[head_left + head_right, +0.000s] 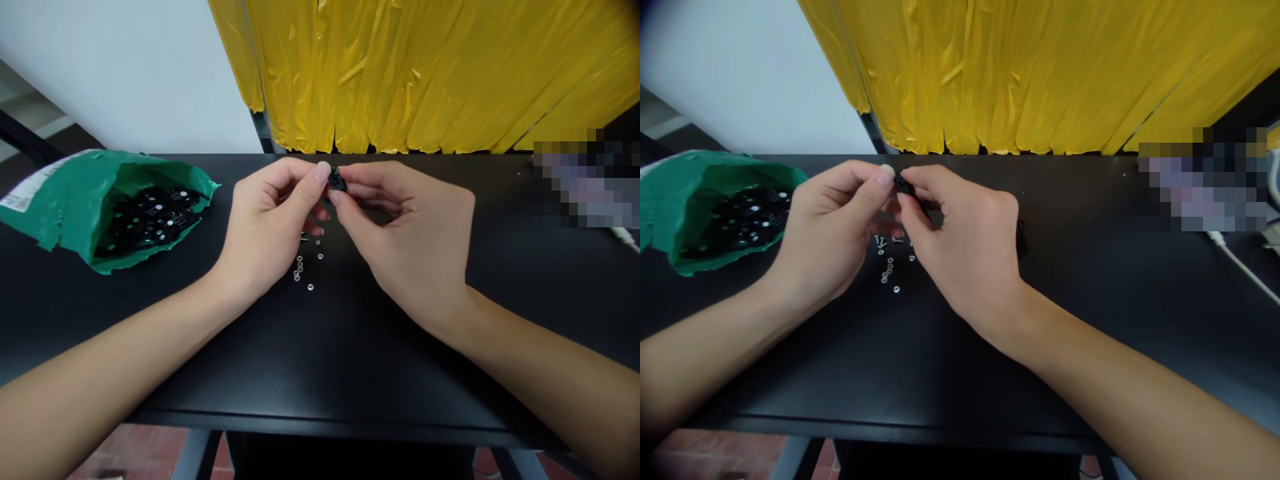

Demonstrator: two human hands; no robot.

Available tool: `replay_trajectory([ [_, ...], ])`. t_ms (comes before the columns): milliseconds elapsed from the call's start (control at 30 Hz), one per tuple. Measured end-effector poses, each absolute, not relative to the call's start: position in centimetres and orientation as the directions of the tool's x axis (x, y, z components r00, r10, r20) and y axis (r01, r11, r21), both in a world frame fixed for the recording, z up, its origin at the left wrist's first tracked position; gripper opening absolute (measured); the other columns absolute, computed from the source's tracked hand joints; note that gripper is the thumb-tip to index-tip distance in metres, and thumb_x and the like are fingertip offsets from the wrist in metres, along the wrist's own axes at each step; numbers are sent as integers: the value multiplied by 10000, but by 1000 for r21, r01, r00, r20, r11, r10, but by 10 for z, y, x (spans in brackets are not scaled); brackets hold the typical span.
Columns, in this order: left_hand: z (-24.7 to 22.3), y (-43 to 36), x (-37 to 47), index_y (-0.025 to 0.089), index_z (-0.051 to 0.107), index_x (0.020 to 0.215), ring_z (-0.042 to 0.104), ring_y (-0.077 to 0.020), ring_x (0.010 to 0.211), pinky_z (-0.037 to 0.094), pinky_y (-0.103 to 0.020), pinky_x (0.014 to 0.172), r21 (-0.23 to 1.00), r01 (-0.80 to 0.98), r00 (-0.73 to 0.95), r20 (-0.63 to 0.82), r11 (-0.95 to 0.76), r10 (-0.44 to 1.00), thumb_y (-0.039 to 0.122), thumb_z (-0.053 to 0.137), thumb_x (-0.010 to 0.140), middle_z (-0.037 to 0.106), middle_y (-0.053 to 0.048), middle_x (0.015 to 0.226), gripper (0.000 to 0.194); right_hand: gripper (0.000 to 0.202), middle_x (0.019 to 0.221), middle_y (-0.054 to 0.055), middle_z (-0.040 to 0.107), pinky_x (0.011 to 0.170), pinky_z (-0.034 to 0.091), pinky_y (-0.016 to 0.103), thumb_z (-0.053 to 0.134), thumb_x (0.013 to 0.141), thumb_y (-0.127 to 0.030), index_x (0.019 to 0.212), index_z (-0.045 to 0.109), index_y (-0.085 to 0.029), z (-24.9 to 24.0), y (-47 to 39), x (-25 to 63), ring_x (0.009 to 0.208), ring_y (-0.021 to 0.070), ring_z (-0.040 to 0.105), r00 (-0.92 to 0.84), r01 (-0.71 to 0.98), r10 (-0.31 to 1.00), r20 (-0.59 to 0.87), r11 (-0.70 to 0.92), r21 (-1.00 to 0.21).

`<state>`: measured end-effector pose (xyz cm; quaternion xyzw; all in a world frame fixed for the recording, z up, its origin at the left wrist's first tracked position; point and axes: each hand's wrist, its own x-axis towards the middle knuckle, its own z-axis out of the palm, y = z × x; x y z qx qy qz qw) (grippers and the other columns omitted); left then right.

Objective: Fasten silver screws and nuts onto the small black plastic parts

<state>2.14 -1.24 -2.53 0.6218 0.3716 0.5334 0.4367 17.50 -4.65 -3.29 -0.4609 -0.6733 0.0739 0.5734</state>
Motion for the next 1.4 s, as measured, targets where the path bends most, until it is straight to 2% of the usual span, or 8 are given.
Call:
replay_trajectory([
  [200, -26, -16, 25, 217, 722, 742, 490, -104, 584, 487, -217, 505, 957, -69, 129, 288, -281, 949, 396, 717, 976, 525, 10, 644, 295, 197, 978, -36, 837, 904, 674, 322, 748, 918, -144, 1090, 757, -240, -33, -49, 170, 935, 174, 811, 135, 448, 734, 666, 554, -701],
  [367, -25, -17, 25, 214, 743, 736, 528, -91, 622, 477, -209, 539, 944, -59, 111, 330, -326, 937, 352, 757, 946, 635, 7, 728, 251, 156, 979, -48, 836, 924, 674, 329, 756, 916, -155, 1047, 764, -240, -37, -52, 165, 936, 171, 811, 156, 382, 754, 639, 550, -742],
  [567, -18, -22, 23, 179, 760, 743, 572, -80, 667, 492, -167, 566, 984, -164, 156, 93, -67, 983, 324, 857, 831, 684, -10, 803, 195, 79, 889, -57, 824, 868, 676, 319, 761, 917, -173, 937, 776, -247, -40, -53, 165, 890, 180, 812, 161, 396, 780, 605, 510, -763],
  [700, -14, -23, 23, 191, 805, 849, 535, -63, 625, 496, -152, 534, 975, -224, 229, 52, 1, 972, 265, 889, 785, 690, -7, 844, 129, 98, 903, -40, 826, 909, 673, 341, 746, 916, -152, 940, 773, -243, -39, -51, 166, 930, 192, 815, 193, 327, 772, 605, 531, -782],
  [800, -13, -22, 24, 210, 807, 841, 501, -70, 600, 484, -168, 513, 977, -207, 207, 94, -50, 974, 312, 861, 830, 642, 2, 777, 115, 138, 933, -40, 830, 927, 671, 343, 754, 909, -143, 1000, 766, -246, -38, -49, 165, 948, 184, 814, 213, 279, 763, 611, 552, -786],
  [933, -16, -21, 24, 234, 760, 743, 487, -100, 592, 469, -224, 524, 965, -59, 120, 261, -256, 958, 433, 768, 928, 535, 15, 638, 272, 162, 955, -42, 835, 919, 671, 317, 782, 893, -144, 1024, 764, -238, -37, -50, 163, 938, 164, 812, 222, 291, 755, 617, 553, -781],
  [1067, -20, -21, 23, 234, 735, 717, 516, -103, 586, 453, -256, 546, 885, 122, 71, 443, -449, 894, 414, 735, 964, 601, 24, 648, 306, 129, 938, -48, 833, 893, 678, 320, 781, 895, -165, 981, 769, -261, -36, -55, 161, 918, 181, 815, 211, 326, 773, 598, 521, -789],
  [1400, -14, -28, 24, 217, 699, 648, 476, -121, 560, 346, -307, 539, 835, 329, 13, 462, -440, 887, 451, 725, 963, 573, 24, 564, 393, 131, 930, -43, 830, 887, 672, 323, 775, 895, -160, 959, 773, -274, -36, -57, 158, 925, 188, 813, 219, 332, 777, 590, 510, -794],
])
